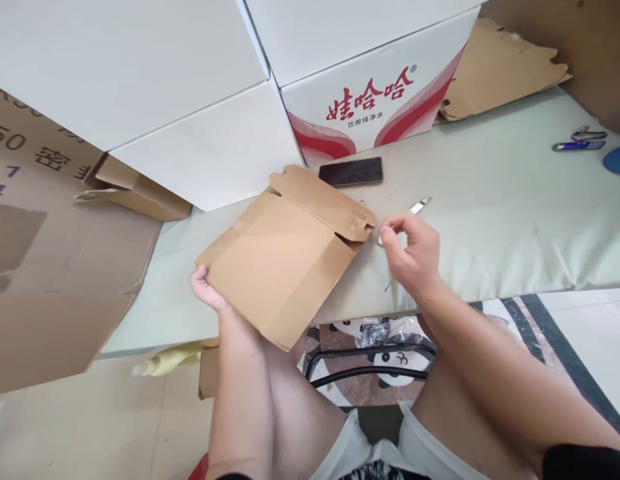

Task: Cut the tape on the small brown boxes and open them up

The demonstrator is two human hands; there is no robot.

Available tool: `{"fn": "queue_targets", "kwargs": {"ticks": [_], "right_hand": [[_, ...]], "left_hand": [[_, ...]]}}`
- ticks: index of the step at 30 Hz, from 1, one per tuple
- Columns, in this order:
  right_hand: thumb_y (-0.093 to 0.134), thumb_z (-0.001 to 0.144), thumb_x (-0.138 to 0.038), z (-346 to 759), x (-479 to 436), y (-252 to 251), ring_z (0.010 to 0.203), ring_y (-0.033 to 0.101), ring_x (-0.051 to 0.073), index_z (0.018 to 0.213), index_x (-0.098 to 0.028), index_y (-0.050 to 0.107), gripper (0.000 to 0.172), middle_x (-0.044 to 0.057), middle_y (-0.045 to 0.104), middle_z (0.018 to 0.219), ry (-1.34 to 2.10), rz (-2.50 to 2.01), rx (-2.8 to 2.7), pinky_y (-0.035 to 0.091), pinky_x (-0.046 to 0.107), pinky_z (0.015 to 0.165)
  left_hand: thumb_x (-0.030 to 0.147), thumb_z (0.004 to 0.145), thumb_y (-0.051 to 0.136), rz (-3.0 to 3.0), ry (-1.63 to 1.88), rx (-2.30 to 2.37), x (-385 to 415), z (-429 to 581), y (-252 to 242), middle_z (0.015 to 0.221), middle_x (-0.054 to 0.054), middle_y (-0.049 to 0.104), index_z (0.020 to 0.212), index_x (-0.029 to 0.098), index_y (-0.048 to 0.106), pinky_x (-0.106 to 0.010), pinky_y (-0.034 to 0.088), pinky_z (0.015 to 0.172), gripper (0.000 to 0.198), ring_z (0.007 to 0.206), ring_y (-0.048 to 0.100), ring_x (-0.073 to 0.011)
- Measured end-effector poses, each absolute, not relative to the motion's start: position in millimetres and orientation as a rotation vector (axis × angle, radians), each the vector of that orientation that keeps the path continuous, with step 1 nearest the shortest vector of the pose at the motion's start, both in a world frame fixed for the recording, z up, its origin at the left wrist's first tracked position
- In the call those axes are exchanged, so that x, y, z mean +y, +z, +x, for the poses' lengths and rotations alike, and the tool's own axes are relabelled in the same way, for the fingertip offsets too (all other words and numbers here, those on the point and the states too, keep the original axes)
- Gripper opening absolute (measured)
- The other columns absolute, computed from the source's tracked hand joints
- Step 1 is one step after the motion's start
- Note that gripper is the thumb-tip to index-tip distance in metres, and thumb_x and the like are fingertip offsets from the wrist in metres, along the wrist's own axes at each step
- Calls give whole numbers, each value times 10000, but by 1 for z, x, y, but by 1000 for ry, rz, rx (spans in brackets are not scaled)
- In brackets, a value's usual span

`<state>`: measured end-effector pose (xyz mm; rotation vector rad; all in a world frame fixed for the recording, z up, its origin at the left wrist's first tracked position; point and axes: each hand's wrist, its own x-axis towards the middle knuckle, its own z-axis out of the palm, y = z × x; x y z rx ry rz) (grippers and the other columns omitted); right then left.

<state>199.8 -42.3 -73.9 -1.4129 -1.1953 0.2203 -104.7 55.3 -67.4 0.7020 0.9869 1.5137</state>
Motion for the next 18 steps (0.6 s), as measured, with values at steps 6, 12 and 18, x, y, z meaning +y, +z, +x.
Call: {"fn": "queue_targets", "kwargs": {"ticks": [6,12,18], "right_hand": [[747,735,-459,239,-32,-79,953,733,241,1051,-239,647,398,82,755,1145,1067,-1369,-864,598,395,807],[923,606,-490,240,-43,-69,922,773,280,1059,-199,709,580,107,806,1056,1741,-1093,-790,633,403,800],[925,578,-484,240,-35,-71,947,781,294,1075,-209,705,609,108,808,1101,1520,-1150,-603,637,442,868]], "left_hand": [[401,726,600,628,1439,1006,63,-119,-67,752,3,750,870,229,630,-326,560,810,226,985,714,-261],[489,703,661,686,1300,1018,57,-112,-65,808,-3,779,873,226,669,-365,602,814,313,943,744,-288],[464,685,735,690,1119,997,37,-110,-61,880,-62,801,996,196,725,-392,638,728,410,828,765,-294]]}}
